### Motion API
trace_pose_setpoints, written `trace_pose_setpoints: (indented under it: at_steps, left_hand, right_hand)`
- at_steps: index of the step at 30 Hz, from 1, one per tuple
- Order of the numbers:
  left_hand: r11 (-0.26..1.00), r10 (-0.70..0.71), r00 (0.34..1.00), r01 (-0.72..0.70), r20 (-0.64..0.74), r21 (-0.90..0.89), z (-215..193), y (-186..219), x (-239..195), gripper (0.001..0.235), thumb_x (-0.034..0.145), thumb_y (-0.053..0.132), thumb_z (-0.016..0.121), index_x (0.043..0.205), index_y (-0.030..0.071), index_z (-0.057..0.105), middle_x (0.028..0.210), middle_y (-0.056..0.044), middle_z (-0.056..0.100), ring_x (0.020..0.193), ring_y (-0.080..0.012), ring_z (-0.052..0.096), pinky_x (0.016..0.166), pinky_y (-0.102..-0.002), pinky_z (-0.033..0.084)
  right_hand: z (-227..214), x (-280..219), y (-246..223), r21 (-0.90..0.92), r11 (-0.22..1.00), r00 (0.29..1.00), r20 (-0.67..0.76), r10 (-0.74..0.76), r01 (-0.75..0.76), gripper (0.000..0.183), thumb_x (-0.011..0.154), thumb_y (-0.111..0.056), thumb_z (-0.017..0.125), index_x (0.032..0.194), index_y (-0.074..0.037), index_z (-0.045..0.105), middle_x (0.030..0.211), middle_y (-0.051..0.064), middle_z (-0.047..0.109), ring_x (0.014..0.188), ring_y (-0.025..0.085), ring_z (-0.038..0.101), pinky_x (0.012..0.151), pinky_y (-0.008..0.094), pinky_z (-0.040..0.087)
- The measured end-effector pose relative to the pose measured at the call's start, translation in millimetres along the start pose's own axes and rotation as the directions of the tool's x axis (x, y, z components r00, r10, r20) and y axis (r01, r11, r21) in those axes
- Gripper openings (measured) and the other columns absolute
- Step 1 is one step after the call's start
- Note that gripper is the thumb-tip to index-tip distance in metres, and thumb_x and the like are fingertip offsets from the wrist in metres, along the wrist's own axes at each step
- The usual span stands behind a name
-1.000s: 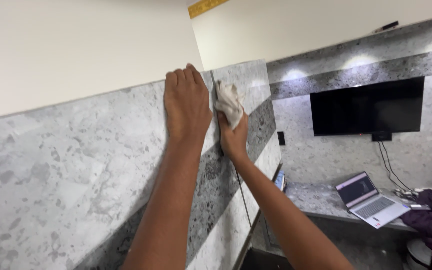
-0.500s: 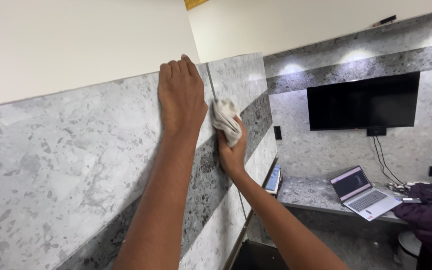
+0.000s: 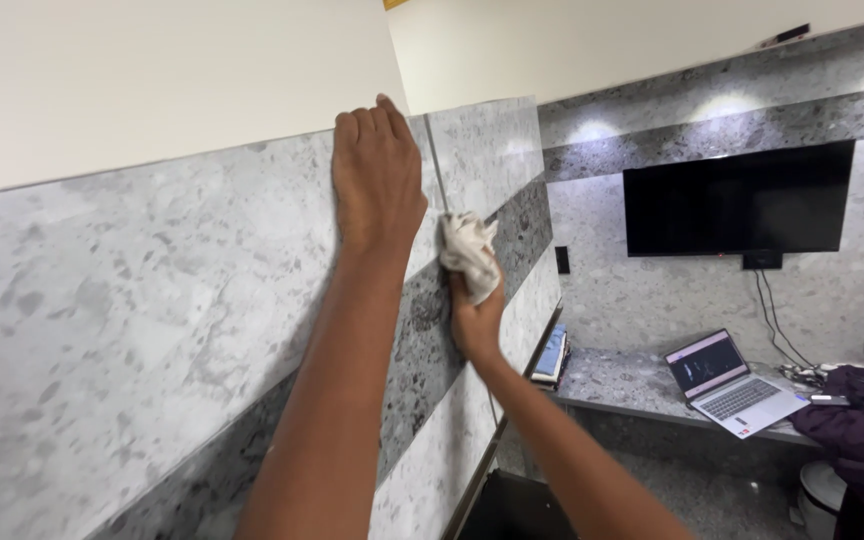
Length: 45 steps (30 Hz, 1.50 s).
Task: The person wipes the interior shelves and door of a white wall-mounted cabinet using a white cloth. They then wipe the adjacent tiled wall and return to wipe the cabinet door and interior again.
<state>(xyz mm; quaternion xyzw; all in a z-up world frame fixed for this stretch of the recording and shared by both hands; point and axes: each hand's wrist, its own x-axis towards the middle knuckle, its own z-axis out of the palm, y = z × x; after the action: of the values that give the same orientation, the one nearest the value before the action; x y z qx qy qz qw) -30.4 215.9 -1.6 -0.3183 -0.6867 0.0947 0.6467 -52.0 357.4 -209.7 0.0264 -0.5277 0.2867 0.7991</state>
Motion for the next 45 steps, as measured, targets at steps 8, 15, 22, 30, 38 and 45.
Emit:
trace_pose_setpoints:
  at_steps: [8,15,22,30,38,45]
  left_hand:
    - [0.991,0.043,0.997,-0.035,0.061,-0.130,-9,-9,-1,0.087,0.084,0.032,0.059,0.154,-0.009,0.027,0.133,-0.020,0.055,0.125,-0.0289,0.048,0.113,-0.039,0.026]
    - [0.981,0.088,0.989,-0.107,-0.117,-0.163,-14,-33,-51,0.082,0.086,0.016,0.056,0.158,-0.005,0.023,0.167,-0.022,0.022,0.156,-0.0312,0.016,0.126,-0.042,0.004]
    - [0.957,0.118,0.984,-0.148,-0.131,-0.248,-35,-86,-86,0.061,0.090,0.005,0.057,0.149,-0.005,0.045,0.163,-0.023,0.033,0.153,-0.0316,0.028,0.127,-0.042,0.014]
    - [0.978,0.095,0.981,-0.124,-0.171,-0.169,-66,-173,-135,0.048,0.088,0.002,0.062,0.136,-0.002,0.063,0.153,-0.021,0.054,0.145,-0.0304,0.045,0.124,-0.046,0.024]
    - [0.994,-0.026,0.973,0.001,-0.231,-0.108,-102,-211,-173,0.043,0.091,0.007,0.064,0.133,-0.002,0.069,0.149,-0.020,0.061,0.140,-0.0301,0.054,0.117,-0.048,0.034]
    - [0.998,-0.031,0.985,0.022,-0.169,-0.055,-111,-254,-197,0.024,0.099,0.010,0.067,0.119,-0.001,0.071,0.150,-0.020,0.061,0.137,-0.0277,0.056,0.115,-0.045,0.036]
  right_hand:
    - [22,28,-61,0.105,0.873,0.874,0.167,0.456,-0.476,0.044,0.097,-0.011,0.065,0.136,0.003,0.052,0.115,0.015,0.069,0.101,0.027,0.066,0.088,0.040,0.055]
    - [-3,-12,-58,0.162,0.967,0.977,0.113,0.182,-0.199,0.039,0.100,-0.018,0.066,0.132,0.003,0.062,0.129,0.014,0.069,0.121,0.026,0.066,0.106,0.037,0.049]
    - [19,-17,-112,-0.008,0.979,0.970,0.134,0.203,-0.204,0.051,0.094,-0.018,0.070,0.139,0.002,0.055,0.130,0.019,0.064,0.120,0.036,0.060,0.102,0.043,0.047]
    - [15,-10,-103,-0.204,0.892,0.909,0.021,0.415,-0.403,0.039,0.104,-0.023,0.068,0.138,-0.005,0.063,0.133,0.017,0.071,0.125,0.035,0.069,0.109,0.043,0.051]
    - [19,-62,-96,-0.057,0.984,0.984,-0.076,0.161,-0.166,0.059,0.095,-0.026,0.072,0.143,0.000,0.051,0.135,0.022,0.059,0.126,0.038,0.058,0.109,0.052,0.044]
    - [39,-30,-159,-0.056,0.820,0.820,0.034,0.571,-0.569,0.046,0.097,-0.029,0.068,0.136,-0.006,0.058,0.125,0.012,0.066,0.109,0.028,0.068,0.097,0.044,0.057]
